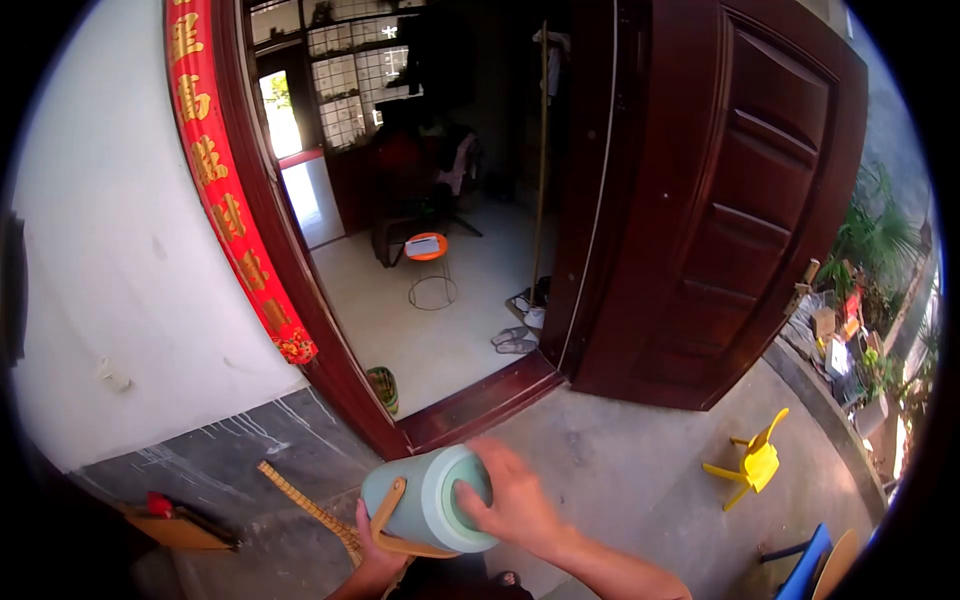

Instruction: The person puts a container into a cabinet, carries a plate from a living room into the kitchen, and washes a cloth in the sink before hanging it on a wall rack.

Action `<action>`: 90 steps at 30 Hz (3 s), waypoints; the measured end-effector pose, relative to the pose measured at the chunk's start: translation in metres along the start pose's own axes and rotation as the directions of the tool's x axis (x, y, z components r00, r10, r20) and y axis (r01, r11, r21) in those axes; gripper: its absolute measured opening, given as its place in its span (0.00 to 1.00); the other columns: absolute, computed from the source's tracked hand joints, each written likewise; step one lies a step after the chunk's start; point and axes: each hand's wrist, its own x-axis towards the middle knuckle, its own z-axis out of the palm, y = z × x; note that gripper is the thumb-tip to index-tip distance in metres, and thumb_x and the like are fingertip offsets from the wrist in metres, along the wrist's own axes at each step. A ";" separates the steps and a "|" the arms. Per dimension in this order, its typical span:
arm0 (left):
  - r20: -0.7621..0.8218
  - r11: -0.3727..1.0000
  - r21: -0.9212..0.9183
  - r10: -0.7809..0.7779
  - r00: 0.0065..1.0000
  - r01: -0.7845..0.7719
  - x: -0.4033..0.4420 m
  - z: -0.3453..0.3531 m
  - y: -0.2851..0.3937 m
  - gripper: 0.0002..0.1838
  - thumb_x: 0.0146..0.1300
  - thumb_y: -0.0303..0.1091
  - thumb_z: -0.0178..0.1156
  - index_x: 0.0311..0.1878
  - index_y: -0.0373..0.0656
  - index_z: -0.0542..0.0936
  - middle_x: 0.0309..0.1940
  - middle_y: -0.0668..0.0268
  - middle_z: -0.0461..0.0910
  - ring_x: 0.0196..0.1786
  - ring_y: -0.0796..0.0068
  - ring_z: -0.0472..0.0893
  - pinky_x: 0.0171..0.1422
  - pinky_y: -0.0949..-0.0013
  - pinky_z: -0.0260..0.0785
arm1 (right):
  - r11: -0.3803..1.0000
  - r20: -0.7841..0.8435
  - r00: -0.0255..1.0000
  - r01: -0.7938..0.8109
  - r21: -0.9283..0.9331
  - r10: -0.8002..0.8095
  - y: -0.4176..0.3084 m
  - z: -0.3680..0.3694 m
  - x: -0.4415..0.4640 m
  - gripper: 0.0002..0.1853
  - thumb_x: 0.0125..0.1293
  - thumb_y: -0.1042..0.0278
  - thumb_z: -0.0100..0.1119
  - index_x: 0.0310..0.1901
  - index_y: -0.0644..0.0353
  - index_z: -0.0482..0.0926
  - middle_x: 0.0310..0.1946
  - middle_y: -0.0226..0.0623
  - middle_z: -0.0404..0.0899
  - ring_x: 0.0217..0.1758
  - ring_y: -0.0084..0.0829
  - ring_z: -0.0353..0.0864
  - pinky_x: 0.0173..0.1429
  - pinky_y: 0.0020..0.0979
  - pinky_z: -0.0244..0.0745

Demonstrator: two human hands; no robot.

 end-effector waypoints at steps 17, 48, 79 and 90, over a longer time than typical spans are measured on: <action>-0.159 0.940 -0.123 0.298 0.941 -0.318 0.311 0.060 0.026 0.34 0.67 0.62 0.42 0.63 0.44 0.67 0.61 0.60 0.69 0.64 0.57 0.68 0.68 0.50 0.58 | 0.994 0.539 0.842 -0.041 0.104 -0.022 0.191 -0.020 0.323 0.42 0.46 0.75 0.61 0.67 0.61 0.57 0.61 0.49 0.62 0.65 0.43 0.64 0.68 0.35 0.61; -0.384 0.698 0.090 0.682 0.622 -0.710 0.718 0.146 0.283 0.41 0.66 0.65 0.35 0.70 0.40 0.59 0.68 0.55 0.63 0.66 0.52 0.67 0.71 0.51 0.58 | 0.848 0.743 0.434 0.106 0.519 -0.510 0.316 0.220 0.925 0.32 0.55 0.70 0.55 0.65 0.54 0.64 0.62 0.44 0.67 0.65 0.43 0.67 0.67 0.38 0.64; -0.302 0.654 0.176 0.747 0.592 -0.736 1.216 -0.072 0.957 0.40 0.67 0.65 0.30 0.75 0.51 0.50 0.74 0.60 0.49 0.75 0.56 0.51 0.77 0.53 0.42 | 0.588 0.440 0.402 0.416 0.694 -0.803 0.263 0.777 1.589 0.28 0.59 0.67 0.50 0.63 0.57 0.66 0.56 0.46 0.69 0.59 0.49 0.68 0.64 0.45 0.63; -0.288 0.729 0.090 0.671 0.683 -0.679 1.372 -0.175 1.196 0.41 0.65 0.66 0.32 0.74 0.50 0.53 0.72 0.60 0.55 0.73 0.55 0.56 0.75 0.50 0.46 | 0.750 0.665 0.345 0.305 0.588 -0.662 0.243 0.975 1.798 0.32 0.55 0.72 0.50 0.66 0.52 0.63 0.65 0.47 0.61 0.68 0.49 0.59 0.71 0.46 0.55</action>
